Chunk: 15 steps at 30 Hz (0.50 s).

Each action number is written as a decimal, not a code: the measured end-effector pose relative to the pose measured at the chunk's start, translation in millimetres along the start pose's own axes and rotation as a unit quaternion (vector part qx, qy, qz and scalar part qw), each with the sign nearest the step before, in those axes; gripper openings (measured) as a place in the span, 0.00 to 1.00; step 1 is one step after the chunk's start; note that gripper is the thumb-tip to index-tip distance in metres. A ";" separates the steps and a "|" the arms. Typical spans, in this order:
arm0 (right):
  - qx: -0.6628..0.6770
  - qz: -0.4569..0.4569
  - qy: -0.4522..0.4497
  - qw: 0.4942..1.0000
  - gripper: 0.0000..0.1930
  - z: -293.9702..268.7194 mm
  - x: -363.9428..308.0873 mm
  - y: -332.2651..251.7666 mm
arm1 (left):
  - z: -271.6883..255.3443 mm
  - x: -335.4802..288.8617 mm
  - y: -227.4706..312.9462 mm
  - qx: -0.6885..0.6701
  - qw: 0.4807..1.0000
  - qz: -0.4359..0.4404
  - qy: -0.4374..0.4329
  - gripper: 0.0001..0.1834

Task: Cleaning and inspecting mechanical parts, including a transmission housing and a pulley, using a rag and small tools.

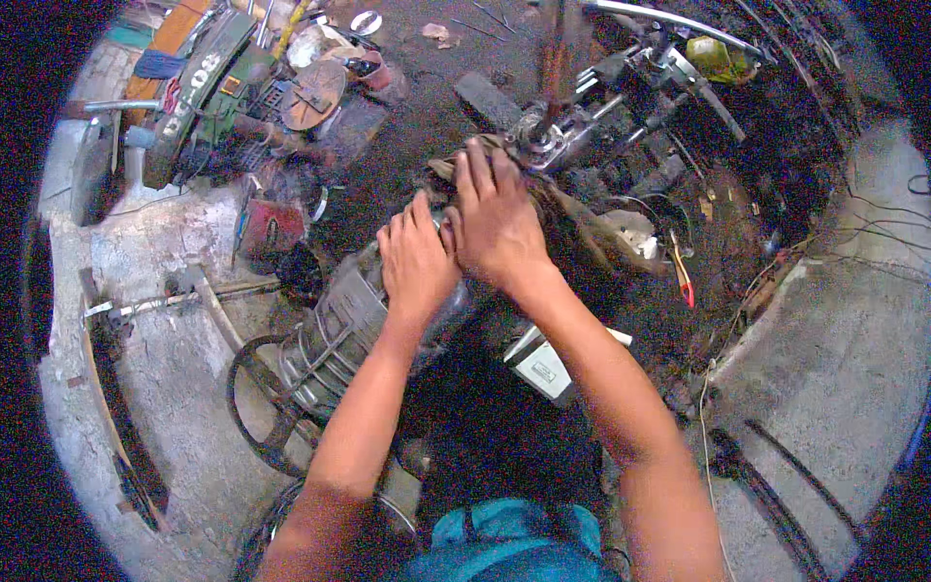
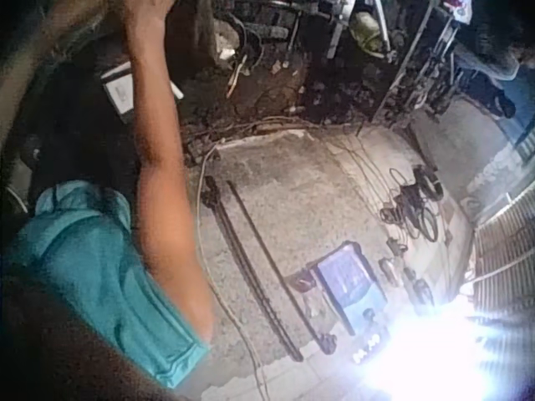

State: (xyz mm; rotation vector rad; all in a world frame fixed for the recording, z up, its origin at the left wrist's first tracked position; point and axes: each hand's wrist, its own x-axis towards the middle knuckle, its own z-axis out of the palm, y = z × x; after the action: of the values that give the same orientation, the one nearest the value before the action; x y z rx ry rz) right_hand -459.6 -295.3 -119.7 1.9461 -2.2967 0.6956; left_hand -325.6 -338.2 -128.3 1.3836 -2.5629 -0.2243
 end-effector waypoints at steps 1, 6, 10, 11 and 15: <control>0.014 -0.012 -0.006 1.000 0.33 5.7 10.2 5.6 | -2.2 0.4 0.9 0.006 1.000 0.011 0.009 0.29; 0.110 -0.041 0.017 0.993 0.31 -0.8 -14.0 11.1 | -6.2 0.1 -1.7 -0.003 1.000 -0.018 -0.015 0.28; 0.117 -0.060 0.008 0.991 0.29 -1.7 3.9 20.2 | -4.6 3.1 1.6 0.007 1.000 -0.013 -0.011 0.28; 0.113 -0.068 0.005 0.991 0.28 2.8 23.3 18.4 | -11.3 6.5 3.3 0.003 0.999 -0.017 -0.032 0.28; 0.083 -0.046 0.036 0.995 0.27 0.6 0.8 12.9 | -6.3 3.8 1.5 -0.007 1.000 -0.016 -0.024 0.28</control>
State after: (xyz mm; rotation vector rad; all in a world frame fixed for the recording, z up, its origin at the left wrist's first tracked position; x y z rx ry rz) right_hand -471.9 -294.9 -123.9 2.0438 -2.1552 0.9585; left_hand -327.1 -340.8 -121.3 1.4324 -2.5739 -0.2827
